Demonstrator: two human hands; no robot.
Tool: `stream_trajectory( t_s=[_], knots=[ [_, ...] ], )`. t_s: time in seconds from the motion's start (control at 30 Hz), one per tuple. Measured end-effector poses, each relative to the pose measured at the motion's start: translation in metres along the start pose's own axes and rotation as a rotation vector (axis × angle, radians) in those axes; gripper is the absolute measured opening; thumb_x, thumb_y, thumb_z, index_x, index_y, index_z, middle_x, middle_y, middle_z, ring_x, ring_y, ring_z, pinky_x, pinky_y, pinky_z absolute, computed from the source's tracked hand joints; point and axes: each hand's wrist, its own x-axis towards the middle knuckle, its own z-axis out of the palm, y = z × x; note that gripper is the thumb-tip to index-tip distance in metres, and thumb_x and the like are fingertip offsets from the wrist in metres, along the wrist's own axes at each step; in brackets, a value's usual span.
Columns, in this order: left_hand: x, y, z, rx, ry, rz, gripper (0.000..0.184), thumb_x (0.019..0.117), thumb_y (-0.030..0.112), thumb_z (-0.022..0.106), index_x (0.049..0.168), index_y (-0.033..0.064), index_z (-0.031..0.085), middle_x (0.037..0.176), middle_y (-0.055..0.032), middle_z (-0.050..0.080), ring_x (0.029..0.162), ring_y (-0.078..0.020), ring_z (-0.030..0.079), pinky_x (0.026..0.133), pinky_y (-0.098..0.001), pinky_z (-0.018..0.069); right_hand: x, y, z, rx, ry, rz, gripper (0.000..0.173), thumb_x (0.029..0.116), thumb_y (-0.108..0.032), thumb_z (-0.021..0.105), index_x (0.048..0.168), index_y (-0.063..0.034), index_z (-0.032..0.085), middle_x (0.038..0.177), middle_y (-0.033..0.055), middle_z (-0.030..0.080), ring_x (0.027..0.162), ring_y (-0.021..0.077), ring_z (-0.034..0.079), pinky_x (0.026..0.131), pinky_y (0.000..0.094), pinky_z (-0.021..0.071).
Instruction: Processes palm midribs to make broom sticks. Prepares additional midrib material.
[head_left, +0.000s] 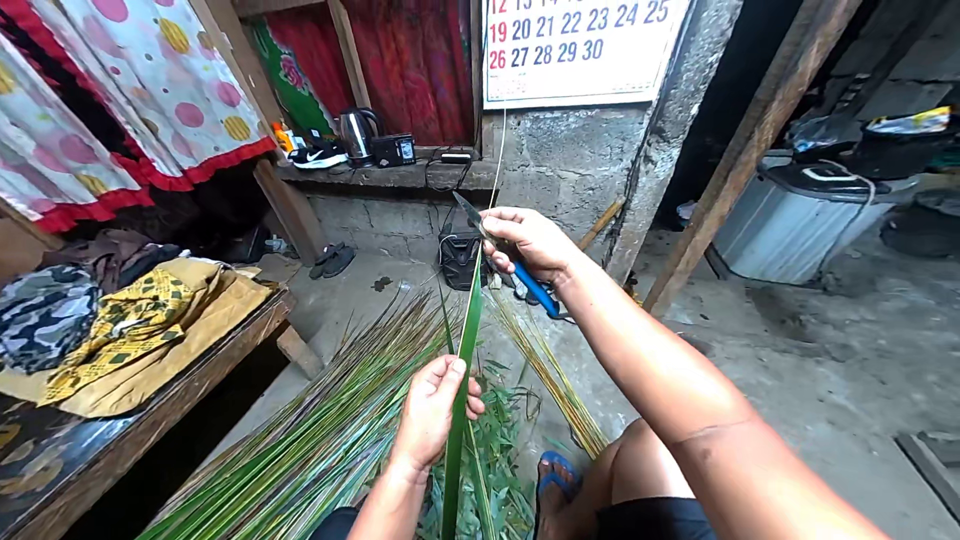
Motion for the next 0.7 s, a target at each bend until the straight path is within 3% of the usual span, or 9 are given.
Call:
stream_trajectory(
  t_s=[0.1,0.17,0.27,0.4,0.7],
  knots=[
    [0.006,0.009,0.0,-0.016,0.053,0.035,0.03,0.1102,0.012,0.041,0.101,-0.0044,0.064,0.073,-0.0103,0.068,0.056,-0.0159,0.066,0.053,-0.0281,0.0599,-0.025,0.026,-0.012,-0.134,-0.094,0.037,0.032,0.1049,-0.025,0.053,0.13,-0.0072,0.062,0.072,0.007,0.064,0.047,0.0098,0.055,0.043,0.0235,0.0487],
    [0.013,0.021,-0.001,-0.062,0.051,0.014,0.029,0.11,0.011,0.042,0.1,-0.0044,0.063,0.071,-0.0092,0.066,0.053,-0.0131,0.064,0.05,-0.0251,0.0579,-0.053,0.047,-0.016,-0.169,-0.233,0.059,0.03,0.1021,-0.025,0.058,0.123,-0.0056,0.065,0.071,0.003,0.065,0.05,0.0085,0.058,0.045,0.0231,0.0504],
    [0.02,0.028,0.005,-0.146,-0.042,-0.065,0.027,0.109,0.011,0.041,0.099,-0.0019,0.063,0.071,-0.006,0.063,0.051,-0.0087,0.06,0.047,-0.0205,0.054,-0.079,0.076,-0.016,-0.06,-0.409,-0.008,0.025,0.1056,-0.021,0.057,0.121,-0.0035,0.068,0.075,0.0006,0.069,0.053,0.0061,0.06,0.047,0.021,0.0507],
    [0.02,0.021,0.017,-0.282,-0.143,-0.156,0.029,0.1088,0.013,0.038,0.096,0.0009,0.062,0.068,-0.0024,0.059,0.048,-0.0054,0.055,0.045,-0.0176,0.0501,-0.083,0.082,-0.021,-0.044,-0.4,-0.085,0.024,0.1052,-0.016,0.057,0.121,-0.0044,0.071,0.076,0.0,0.069,0.055,0.0053,0.06,0.048,0.0201,0.0512],
    [0.012,0.019,0.017,-0.354,-0.108,-0.139,0.029,0.1081,0.014,0.042,0.093,0.0005,0.064,0.068,-0.004,0.06,0.048,-0.0054,0.056,0.045,-0.0176,0.0505,-0.047,0.061,-0.034,-0.1,-0.369,-0.145,0.022,0.1042,-0.011,0.056,0.117,0.0,0.071,0.071,0.0069,0.068,0.051,0.0088,0.06,0.047,0.0213,0.0517]
  ],
)
